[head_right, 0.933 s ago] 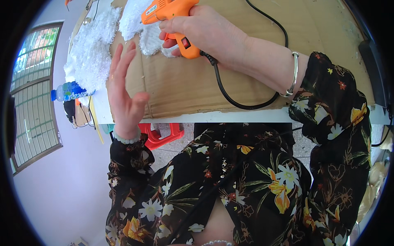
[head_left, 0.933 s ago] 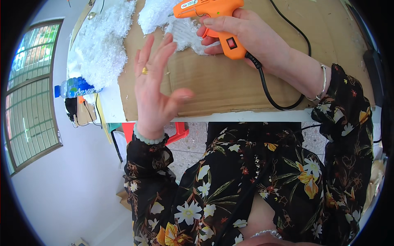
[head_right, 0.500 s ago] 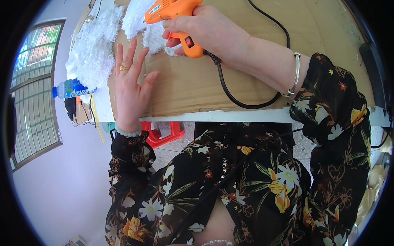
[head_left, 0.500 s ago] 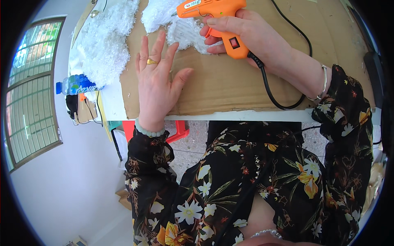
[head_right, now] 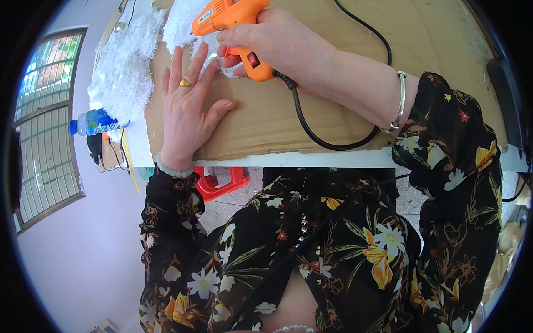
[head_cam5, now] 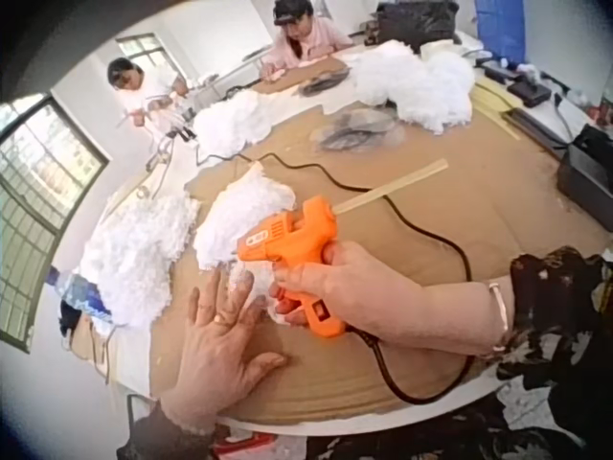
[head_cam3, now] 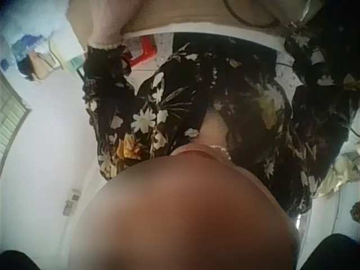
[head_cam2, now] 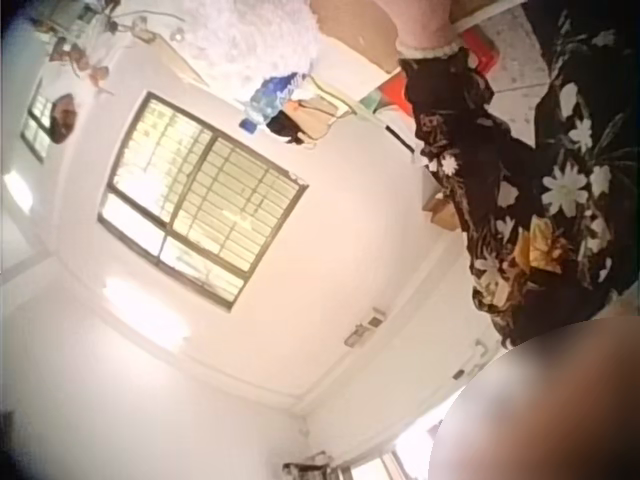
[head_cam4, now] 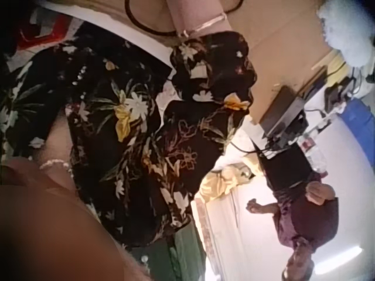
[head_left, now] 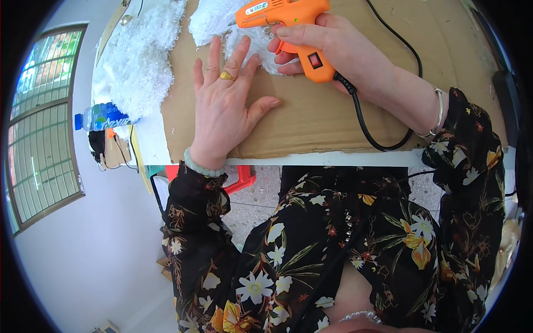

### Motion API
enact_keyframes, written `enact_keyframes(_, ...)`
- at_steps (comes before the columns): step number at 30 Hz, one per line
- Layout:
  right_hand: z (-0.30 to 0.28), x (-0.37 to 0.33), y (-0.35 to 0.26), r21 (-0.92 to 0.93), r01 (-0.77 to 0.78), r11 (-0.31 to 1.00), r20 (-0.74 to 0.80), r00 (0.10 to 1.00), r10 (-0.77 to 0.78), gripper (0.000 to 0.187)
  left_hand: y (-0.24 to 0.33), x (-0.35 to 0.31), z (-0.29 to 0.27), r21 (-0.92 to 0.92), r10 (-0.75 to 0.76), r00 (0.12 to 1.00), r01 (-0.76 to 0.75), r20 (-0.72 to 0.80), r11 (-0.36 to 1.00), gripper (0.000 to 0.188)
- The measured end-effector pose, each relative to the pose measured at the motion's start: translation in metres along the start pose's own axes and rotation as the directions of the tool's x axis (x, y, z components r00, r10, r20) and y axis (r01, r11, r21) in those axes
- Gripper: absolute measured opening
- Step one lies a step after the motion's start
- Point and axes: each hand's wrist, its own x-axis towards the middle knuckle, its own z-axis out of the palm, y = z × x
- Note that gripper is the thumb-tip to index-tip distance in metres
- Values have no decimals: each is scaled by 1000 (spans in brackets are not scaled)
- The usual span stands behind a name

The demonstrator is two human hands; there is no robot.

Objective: Apply hot glue to fabric cutouts and attach white fiber stuffing to create decorative shapes.

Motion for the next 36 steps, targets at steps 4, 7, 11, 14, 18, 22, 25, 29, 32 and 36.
enact_keyframes(4,2,-4,-2,10,6,1000,2,1000,-6,42,4,7,-10,-1,15,1000,-15,4,1000,68)
enact_keyframes(7,-2,1,2,-3,-15,1000,26,1000,15,44,-10,4,-17,-102,-27,994,17,-105,995,64)
enact_keyframes(11,3,-7,-4,-12,27,1000,-24,999,-27,47,-9,-19,-27,-238,-183,979,157,-94,959,56)
enact_keyframes(14,5,-9,-5,-20,26,999,-56,998,-27,49,7,-32,-29,-181,-234,972,232,11,956,55)
enact_keyframes(18,2,-10,-8,-39,-58,998,-59,997,56,50,12,-25,-18,-121,-165,986,165,15,979,56)
enact_keyframes(22,2,-7,-5,-28,10,1000,-33,999,-11,49,8,-16,-8,-43,-103,995,103,7,994,61)
enact_keyframes(25,3,-8,-6,-20,-12,1000,-36,999,11,49,9,-10,-8,-27,-93,995,94,30,995,62)
enact_keyframes(29,2,-8,-6,-10,-14,1000,-35,999,14,48,8,-3,-2,-35,-46,999,46,-3,998,63)
enact_keyframes(32,2,-6,-5,16,-6,1000,-30,1000,7,48,5,-2,-1,-88,-42,999,42,0,995,63)
enact_keyframes(36,1,-4,-5,47,-2,999,-25,1000,4,45,3,-2,-9,-175,-45,999,40,-29,984,59)
